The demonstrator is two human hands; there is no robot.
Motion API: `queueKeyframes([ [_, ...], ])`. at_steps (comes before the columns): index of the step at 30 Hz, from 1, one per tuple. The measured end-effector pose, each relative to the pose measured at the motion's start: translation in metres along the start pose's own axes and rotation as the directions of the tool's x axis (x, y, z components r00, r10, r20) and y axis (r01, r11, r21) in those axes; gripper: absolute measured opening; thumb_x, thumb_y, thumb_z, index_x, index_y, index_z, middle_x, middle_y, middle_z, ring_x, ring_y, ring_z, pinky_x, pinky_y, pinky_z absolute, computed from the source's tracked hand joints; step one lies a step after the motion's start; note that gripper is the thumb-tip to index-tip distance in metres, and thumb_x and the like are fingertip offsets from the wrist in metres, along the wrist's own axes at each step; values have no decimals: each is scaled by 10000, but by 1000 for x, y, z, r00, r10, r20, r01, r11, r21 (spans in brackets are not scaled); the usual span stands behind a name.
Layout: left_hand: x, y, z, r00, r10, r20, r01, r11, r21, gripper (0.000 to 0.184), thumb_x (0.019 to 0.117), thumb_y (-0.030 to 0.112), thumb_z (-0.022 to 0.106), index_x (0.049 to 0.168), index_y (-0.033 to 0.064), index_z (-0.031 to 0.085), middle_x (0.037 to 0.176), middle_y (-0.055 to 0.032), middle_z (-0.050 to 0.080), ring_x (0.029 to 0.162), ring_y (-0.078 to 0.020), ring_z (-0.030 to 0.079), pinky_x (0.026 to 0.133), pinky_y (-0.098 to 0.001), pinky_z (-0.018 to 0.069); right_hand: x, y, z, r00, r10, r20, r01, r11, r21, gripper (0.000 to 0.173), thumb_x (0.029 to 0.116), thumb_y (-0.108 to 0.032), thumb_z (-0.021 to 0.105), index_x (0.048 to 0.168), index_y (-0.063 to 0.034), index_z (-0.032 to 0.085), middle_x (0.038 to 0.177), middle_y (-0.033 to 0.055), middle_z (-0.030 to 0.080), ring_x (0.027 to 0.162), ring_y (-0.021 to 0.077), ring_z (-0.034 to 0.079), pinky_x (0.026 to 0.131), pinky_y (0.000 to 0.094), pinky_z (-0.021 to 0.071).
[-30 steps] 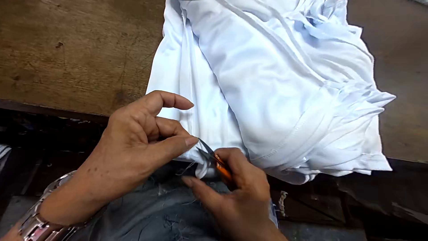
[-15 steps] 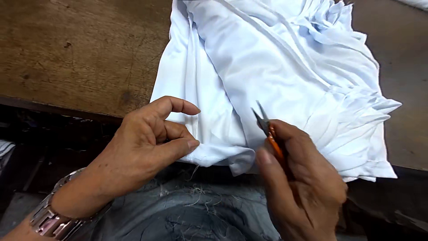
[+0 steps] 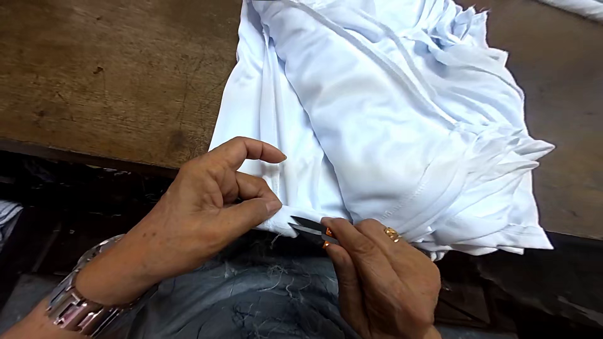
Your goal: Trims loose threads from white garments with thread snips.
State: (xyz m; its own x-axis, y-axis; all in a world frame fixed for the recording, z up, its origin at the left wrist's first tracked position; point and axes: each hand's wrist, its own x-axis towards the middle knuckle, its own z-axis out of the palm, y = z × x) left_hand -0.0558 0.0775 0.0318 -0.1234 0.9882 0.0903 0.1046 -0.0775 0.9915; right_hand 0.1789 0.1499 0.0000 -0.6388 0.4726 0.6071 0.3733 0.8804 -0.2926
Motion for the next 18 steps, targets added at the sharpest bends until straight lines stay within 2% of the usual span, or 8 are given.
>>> queueKeyframes([
  [12, 1, -2, -2, 1000, -26, 1, 26, 1000, 1, 455, 893, -6, 647, 1336, 38, 554, 780, -38, 733, 603, -87, 672, 532, -156, 546, 3, -1, 2, 1000, -23, 11, 23, 1000, 6, 313, 1060, -267, 494, 1077, -50, 718, 749, 35, 582, 660, 129, 527, 573, 276, 396],
  [18, 2, -3, -1, 993, -115, -34, 113, 993, -35, 425, 898, -11, 644, 1315, 32, 569, 764, -57, 735, 584, -86, 667, 514, -150, 528, 4, 1, 5, 1000, -21, 1, 21, 1000, -8, 304, 1059, -252, 485, 1034, -48, 710, 737, 35, 577, 645, 132, 529, 557, 279, 394],
])
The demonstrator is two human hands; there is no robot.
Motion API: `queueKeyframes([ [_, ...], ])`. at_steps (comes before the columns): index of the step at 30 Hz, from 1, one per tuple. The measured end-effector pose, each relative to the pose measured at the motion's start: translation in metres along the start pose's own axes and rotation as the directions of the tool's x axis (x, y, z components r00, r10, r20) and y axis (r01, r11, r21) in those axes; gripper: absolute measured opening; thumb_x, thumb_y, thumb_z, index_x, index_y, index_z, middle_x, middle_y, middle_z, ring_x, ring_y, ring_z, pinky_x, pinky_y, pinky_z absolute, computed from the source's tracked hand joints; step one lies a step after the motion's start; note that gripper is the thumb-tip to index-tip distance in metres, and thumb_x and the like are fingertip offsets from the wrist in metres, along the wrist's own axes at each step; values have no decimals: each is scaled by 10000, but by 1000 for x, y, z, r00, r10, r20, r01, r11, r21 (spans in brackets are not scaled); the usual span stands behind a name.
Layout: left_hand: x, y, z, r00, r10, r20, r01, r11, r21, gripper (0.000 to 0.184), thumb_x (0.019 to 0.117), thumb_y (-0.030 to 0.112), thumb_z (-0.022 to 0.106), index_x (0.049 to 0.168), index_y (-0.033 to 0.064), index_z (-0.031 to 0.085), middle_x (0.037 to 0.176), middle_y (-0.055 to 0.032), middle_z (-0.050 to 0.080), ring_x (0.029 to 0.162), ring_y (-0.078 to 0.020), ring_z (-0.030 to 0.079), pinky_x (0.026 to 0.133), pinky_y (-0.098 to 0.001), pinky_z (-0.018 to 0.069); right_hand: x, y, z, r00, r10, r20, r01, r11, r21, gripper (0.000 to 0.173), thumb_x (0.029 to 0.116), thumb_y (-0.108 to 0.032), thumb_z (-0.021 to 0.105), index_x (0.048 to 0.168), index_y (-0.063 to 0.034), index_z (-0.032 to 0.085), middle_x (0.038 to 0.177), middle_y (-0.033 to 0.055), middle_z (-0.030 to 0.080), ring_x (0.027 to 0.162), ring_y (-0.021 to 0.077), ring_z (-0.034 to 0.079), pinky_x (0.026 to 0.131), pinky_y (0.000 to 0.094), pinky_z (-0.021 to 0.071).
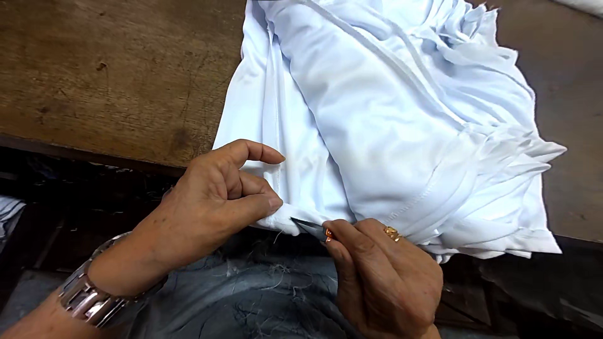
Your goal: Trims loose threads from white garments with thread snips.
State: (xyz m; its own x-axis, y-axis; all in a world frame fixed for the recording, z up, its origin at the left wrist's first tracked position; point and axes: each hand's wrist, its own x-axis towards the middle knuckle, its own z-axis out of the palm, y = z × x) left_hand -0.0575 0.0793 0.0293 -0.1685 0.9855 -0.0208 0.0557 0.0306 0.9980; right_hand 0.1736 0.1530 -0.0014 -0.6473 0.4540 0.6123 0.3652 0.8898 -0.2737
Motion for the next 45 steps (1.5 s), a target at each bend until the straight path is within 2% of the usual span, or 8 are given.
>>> queueKeyframes([
  [3, -1, 0, 1, 999, -38, -17, 38, 999, -4, 414, 899, -8, 643, 1307, 33, 581, 758, -61, 735, 578, -86, 663, 511, -150, 522, -2, 2, -2, 1000, 5, 6, -5, 1000, 9, 318, 1064, -265, 477, 1037, -51, 712, 737, 33, 572, 650, 128, 522, 561, 274, 386],
  [8, 0, 1, 3, 997, -67, -28, 67, 998, -2, 399, 907, -9, 653, 1298, 36, 592, 741, -61, 732, 545, -85, 643, 482, -152, 499, -7, 3, -5, 999, -19, 31, 20, 1000, -13, 361, 1070, -317, 461, 1143, -50, 693, 785, 47, 569, 682, 142, 521, 580, 281, 394],
  [18, -1, 1, 3, 997, -66, -28, 67, 997, 23, 403, 910, -2, 660, 1303, 41, 585, 743, -55, 729, 541, -93, 639, 470, -155, 498, -5, -2, 2, 1000, 0, 6, 0, 1000, 6, 346, 1067, -293, 485, 1116, -33, 709, 770, 44, 576, 677, 141, 528, 581, 279, 405],
  [30, 0, -1, 3, 993, -113, -23, 111, 991, -68, 404, 904, -20, 660, 1297, 25, 581, 750, -77, 730, 562, -89, 651, 501, -157, 514, -6, -3, 5, 1000, -10, -19, 9, 1000, -10, 307, 1051, -262, 515, 1097, -33, 714, 757, 45, 582, 673, 148, 531, 587, 286, 409],
  [36, -1, -3, 5, 989, -145, -35, 139, 983, -119, 426, 893, -34, 653, 1310, 14, 579, 765, -89, 737, 576, -88, 663, 519, -157, 526, -9, -4, 10, 1000, -2, -22, 1, 1000, -7, 340, 1059, -284, 493, 1097, -26, 711, 767, 48, 588, 674, 149, 542, 578, 284, 417],
  [42, -1, -2, 8, 983, -178, -46, 170, 977, -132, 436, 890, -55, 661, 1312, 10, 572, 781, -99, 745, 602, -103, 684, 541, -172, 546, -10, -2, 10, 999, -32, -42, 30, 999, -35, 278, 1044, -242, 521, 1064, -37, 708, 760, 49, 590, 673, 157, 544, 579, 293, 414],
  [45, -1, 0, 9, 977, -207, -52, 197, 968, -158, 428, 891, -63, 657, 1305, 12, 574, 808, -102, 750, 637, -105, 701, 574, -179, 566, -10, 1, 8, 999, -11, -31, 12, 999, 33, 299, 1061, -255, 488, 1065, -46, 701, 759, 43, 588, 669, 143, 546, 577, 284, 419],
])
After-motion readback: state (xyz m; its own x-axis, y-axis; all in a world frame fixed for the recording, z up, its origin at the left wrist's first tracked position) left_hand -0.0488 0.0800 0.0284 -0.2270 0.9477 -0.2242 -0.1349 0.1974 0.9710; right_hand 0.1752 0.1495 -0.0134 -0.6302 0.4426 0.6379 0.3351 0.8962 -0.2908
